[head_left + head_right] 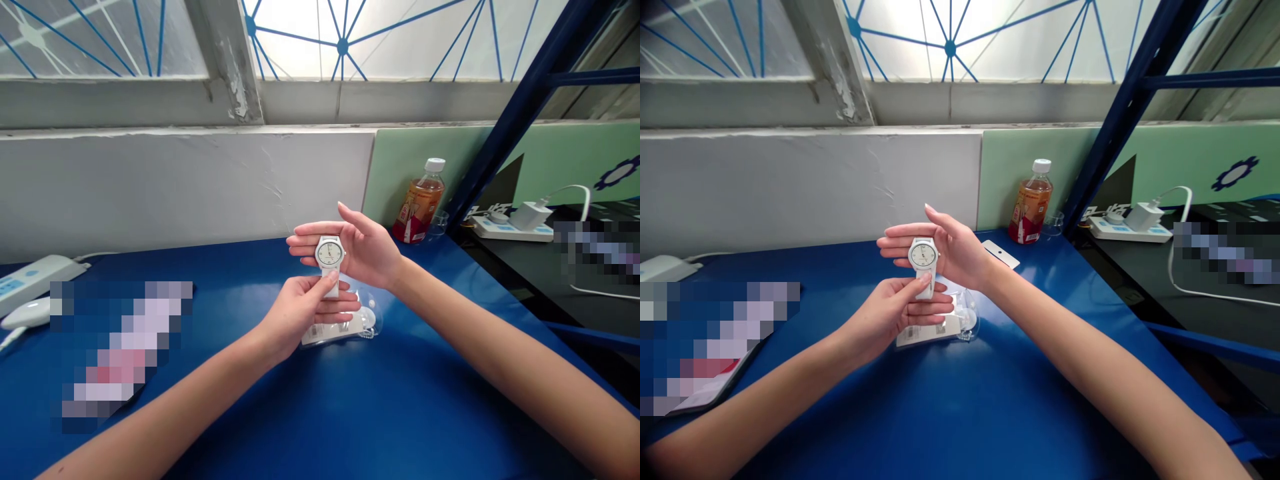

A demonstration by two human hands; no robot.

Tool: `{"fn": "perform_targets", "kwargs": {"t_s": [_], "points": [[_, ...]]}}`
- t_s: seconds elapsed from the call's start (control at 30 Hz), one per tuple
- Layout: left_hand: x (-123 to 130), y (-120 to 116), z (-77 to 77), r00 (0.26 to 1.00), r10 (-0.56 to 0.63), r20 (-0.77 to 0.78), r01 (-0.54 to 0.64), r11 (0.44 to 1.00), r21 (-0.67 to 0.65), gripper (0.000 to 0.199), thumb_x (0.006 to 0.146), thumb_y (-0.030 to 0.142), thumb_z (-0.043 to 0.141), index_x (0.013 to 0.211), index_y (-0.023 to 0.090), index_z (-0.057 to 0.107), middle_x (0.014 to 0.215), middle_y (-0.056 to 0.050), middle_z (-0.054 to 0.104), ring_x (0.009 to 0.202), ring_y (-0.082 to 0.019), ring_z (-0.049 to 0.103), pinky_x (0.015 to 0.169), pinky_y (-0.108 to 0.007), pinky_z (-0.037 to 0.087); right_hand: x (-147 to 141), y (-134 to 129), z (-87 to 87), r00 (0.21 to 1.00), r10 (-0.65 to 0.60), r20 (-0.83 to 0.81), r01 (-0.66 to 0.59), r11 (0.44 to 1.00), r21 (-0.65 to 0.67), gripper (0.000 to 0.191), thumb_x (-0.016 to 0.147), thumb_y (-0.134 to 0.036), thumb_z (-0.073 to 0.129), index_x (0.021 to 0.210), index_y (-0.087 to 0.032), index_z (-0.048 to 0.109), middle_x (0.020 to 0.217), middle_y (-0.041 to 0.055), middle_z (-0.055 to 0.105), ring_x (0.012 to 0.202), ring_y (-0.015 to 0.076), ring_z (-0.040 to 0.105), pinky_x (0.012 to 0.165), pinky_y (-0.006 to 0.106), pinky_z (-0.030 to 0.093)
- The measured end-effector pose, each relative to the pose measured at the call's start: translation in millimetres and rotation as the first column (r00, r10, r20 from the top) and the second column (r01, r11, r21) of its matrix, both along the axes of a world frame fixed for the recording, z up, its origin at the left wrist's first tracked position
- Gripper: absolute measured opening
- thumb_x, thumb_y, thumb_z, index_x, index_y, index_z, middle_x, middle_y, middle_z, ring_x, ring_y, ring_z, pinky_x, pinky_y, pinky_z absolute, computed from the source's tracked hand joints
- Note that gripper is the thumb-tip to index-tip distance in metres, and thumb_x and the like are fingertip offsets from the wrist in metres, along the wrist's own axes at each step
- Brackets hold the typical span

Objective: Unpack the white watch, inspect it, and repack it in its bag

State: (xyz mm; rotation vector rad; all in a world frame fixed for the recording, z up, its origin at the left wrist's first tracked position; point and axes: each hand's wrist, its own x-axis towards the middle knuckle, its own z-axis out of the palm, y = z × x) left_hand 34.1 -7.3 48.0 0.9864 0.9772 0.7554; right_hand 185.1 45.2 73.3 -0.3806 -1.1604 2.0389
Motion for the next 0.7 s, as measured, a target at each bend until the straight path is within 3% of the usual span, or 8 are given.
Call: {"fn": "perform_targets", "kwargs": {"t_s": [0.27, 0.5, 0.6, 0.7], "points": [[0, 1, -4.3, 0.995, -0.072, 0.074, 0.073, 0.997, -0.013, 0.033, 0.093, 0.038, 0.062, 0.096, 0.006, 0.069, 0.094, -0.02, 0.075, 0.088, -0.027, 0.074, 0.084, -0.035, 0.059, -2, 5, -5.3, 0.998, -0.031, 0.053, 0.034, 0.997, -0.062, 0.059, 0.102, -0.045, 0.024, 0.104, -0.008, 0.071, 0.115, 0.0156, 0.071, 0.103, 0.0221, 0.068, 0.097, 0.036, 0.05], [-1, 2, 0.0, 0.997, -0.067, 0.042, 0.068, 0.998, -0.014, 0.032, 0.095, 0.037, 0.059, 0.096, 0.006, 0.068, 0.093, -0.02, 0.075, 0.086, -0.028, 0.075, 0.08, -0.037, 0.06, -2, 5, -6.1, 0.997, -0.036, 0.073, 0.039, 0.999, -0.035, 0.058, 0.102, -0.047, 0.027, 0.103, -0.01, 0.072, 0.115, 0.0152, 0.071, 0.103, 0.0212, 0.068, 0.099, 0.036, 0.048], [-2, 3, 2.4, 0.993, -0.079, 0.089, 0.082, 0.996, -0.032, 0.03, 0.097, 0.034, 0.056, 0.099, 0.006, 0.068, 0.095, -0.019, 0.075, 0.09, -0.027, 0.074, 0.086, -0.036, 0.059, -2, 0, -5.3, 0.977, -0.153, 0.151, 0.15, 0.988, 0.031, 0.048, 0.1, -0.046, 0.038, 0.102, -0.013, 0.072, 0.116, 0.0132, 0.071, 0.103, 0.0212, 0.067, 0.097, 0.035, 0.049], [-4, 4, 3.4, 0.991, -0.062, 0.118, 0.063, 0.998, -0.007, 0.027, 0.097, 0.03, 0.056, 0.102, 0.006, 0.066, 0.1, -0.019, 0.074, 0.096, -0.026, 0.073, 0.09, -0.036, 0.057, 4, -11, -7.2, 0.91, -0.346, 0.227, 0.321, 0.936, 0.143, 0.03, 0.096, -0.036, 0.049, 0.107, -0.017, 0.069, 0.117, 0.0108, 0.069, 0.105, 0.0219, 0.065, 0.094, 0.037, 0.05]]}}
